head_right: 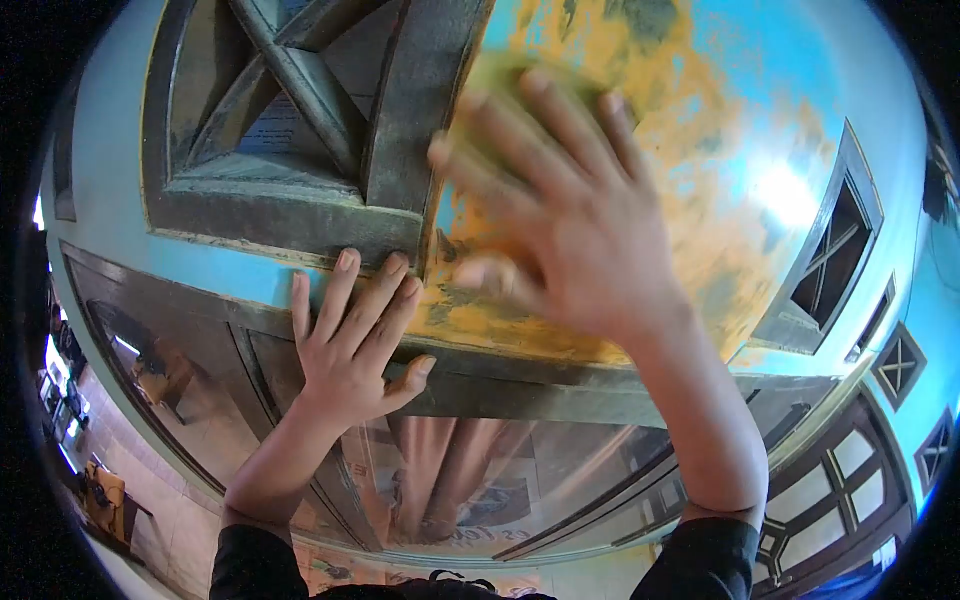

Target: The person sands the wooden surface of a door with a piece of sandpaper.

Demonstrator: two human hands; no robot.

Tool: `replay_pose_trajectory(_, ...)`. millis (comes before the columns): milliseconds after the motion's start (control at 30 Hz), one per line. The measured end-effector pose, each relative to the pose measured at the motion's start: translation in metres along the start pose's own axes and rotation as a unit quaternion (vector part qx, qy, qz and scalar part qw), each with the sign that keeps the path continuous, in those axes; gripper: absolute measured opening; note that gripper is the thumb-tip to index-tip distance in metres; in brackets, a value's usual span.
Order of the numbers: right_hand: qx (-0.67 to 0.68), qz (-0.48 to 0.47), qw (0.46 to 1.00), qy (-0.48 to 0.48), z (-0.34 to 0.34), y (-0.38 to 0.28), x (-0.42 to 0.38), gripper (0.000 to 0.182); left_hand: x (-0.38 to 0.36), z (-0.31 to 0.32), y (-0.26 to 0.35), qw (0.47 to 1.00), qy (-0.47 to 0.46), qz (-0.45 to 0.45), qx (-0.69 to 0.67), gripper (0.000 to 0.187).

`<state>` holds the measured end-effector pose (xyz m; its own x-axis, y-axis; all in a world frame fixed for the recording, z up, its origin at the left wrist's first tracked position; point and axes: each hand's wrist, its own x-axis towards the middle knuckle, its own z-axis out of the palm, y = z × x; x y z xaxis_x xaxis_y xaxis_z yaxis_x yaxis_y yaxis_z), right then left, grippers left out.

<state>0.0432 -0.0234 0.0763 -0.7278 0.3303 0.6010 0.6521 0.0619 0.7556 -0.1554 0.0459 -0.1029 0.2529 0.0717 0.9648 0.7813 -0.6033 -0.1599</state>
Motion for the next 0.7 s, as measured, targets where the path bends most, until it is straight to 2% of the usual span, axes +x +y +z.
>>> replay_pose_trajectory(133,-0.033,-0.065,0.996,-0.049,0.001,0.009,-0.008,0.074,-0.001,0.0,0.0,1.0,0.004,0.002,-0.006,0.057)
replay_pose_trajectory(267,-0.046,-0.015,0.996,0.071,0.007,0.041,0.014,0.076,-0.002,0.0,-0.002,1.0,0.009,0.027,0.001,0.058)
replay_pose_trajectory(300,-0.057,0.009,0.996,0.061,0.004,0.024,0.012,0.075,-0.002,0.0,-0.002,1.0,0.008,0.024,-0.005,0.058)
replay_pose_trajectory(400,0.004,-0.056,0.997,-0.054,0.003,-0.012,-0.018,0.075,-0.002,-0.004,-0.001,1.0,-0.001,0.004,-0.024,0.057)
replay_pose_trajectory(433,-0.012,-0.068,0.995,-0.067,0.004,-0.014,-0.026,0.077,-0.003,-0.005,0.0,0.999,-0.006,-0.006,-0.032,0.057)
replay_pose_trajectory(567,-0.057,-0.04,0.997,0.013,0.001,0.029,0.004,0.071,-0.004,-0.004,-0.003,0.999,-0.002,0.002,-0.032,0.056)
replay_pose_trajectory(667,-0.019,0.015,0.997,0.077,0.009,0.019,0.006,0.069,-0.006,-0.002,-0.002,0.999,-0.001,-0.006,-0.04,0.057)
replay_pose_trajectory(700,-0.017,0.014,0.999,0.043,0.009,0.006,-0.003,0.07,-0.005,-0.003,-0.001,0.999,-0.006,-0.007,-0.044,0.058)
